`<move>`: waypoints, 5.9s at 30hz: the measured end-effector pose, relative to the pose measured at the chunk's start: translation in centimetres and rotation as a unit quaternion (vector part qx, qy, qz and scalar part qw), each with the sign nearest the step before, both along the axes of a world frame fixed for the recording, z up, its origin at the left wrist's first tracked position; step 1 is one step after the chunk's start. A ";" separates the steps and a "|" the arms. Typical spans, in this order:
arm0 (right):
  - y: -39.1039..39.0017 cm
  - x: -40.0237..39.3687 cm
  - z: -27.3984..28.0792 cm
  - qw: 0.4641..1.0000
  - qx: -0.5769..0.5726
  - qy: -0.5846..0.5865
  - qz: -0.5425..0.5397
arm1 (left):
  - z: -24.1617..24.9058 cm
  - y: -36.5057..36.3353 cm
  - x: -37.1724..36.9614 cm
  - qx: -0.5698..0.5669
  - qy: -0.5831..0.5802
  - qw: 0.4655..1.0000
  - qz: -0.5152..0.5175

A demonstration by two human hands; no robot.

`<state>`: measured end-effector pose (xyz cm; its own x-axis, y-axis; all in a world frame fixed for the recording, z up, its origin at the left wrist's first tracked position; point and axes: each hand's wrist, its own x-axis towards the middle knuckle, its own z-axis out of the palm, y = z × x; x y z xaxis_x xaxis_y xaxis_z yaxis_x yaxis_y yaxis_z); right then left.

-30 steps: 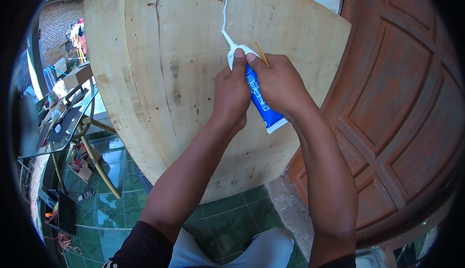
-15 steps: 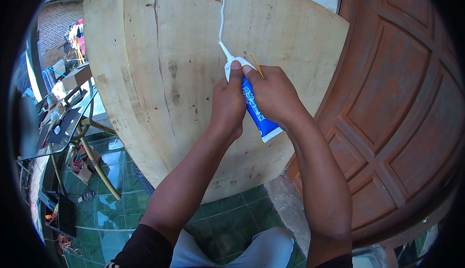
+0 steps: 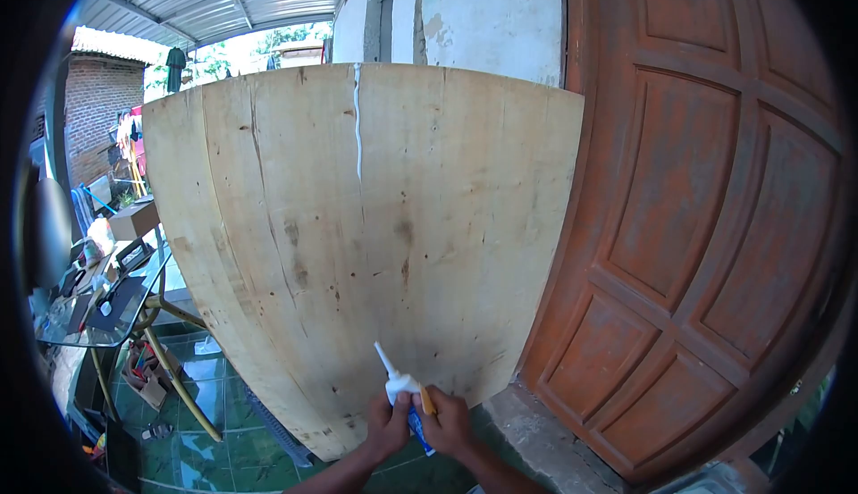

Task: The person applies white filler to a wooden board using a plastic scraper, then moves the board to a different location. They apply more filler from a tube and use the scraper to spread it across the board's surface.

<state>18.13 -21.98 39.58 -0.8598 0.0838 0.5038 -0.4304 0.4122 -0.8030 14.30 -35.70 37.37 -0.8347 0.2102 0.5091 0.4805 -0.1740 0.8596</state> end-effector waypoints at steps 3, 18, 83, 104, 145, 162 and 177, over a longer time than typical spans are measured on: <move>-2.2 2.5 -8.7 0.996 -0.072 0.031 -0.031 | -3.6 -2.0 3.6 -0.063 -0.011 0.997 -0.031; -6.5 -1.9 17.1 0.992 0.034 0.112 0.042 | 15.6 -4.8 -1.0 0.058 0.083 0.993 0.054; -12.6 -7.3 36.0 0.991 0.116 0.049 -0.045 | 33.6 -8.0 -7.5 0.217 -0.007 0.976 0.012; -12.5 -7.1 33.2 0.994 0.104 0.001 -0.040 | 30.4 -8.3 -7.1 0.192 -0.046 0.980 0.008; -12.2 -7.0 27.9 0.992 0.118 -0.040 -0.022 | 24.8 -8.0 -6.0 0.216 -0.107 0.970 0.013; -11.3 -7.3 22.1 0.990 0.127 -0.048 0.034 | 17.9 -7.1 -5.8 0.253 -0.152 0.955 0.038; -11.7 -7.2 21.0 0.992 0.108 -0.054 0.026 | 17.3 -7.4 -5.7 0.257 -0.149 0.954 0.026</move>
<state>10.89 -33.63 60.60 -0.9104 -0.0623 0.4090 -0.3711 0.5600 -0.7407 8.62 -43.11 54.65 -0.9608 -0.0501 0.2726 0.2483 -0.5922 0.7665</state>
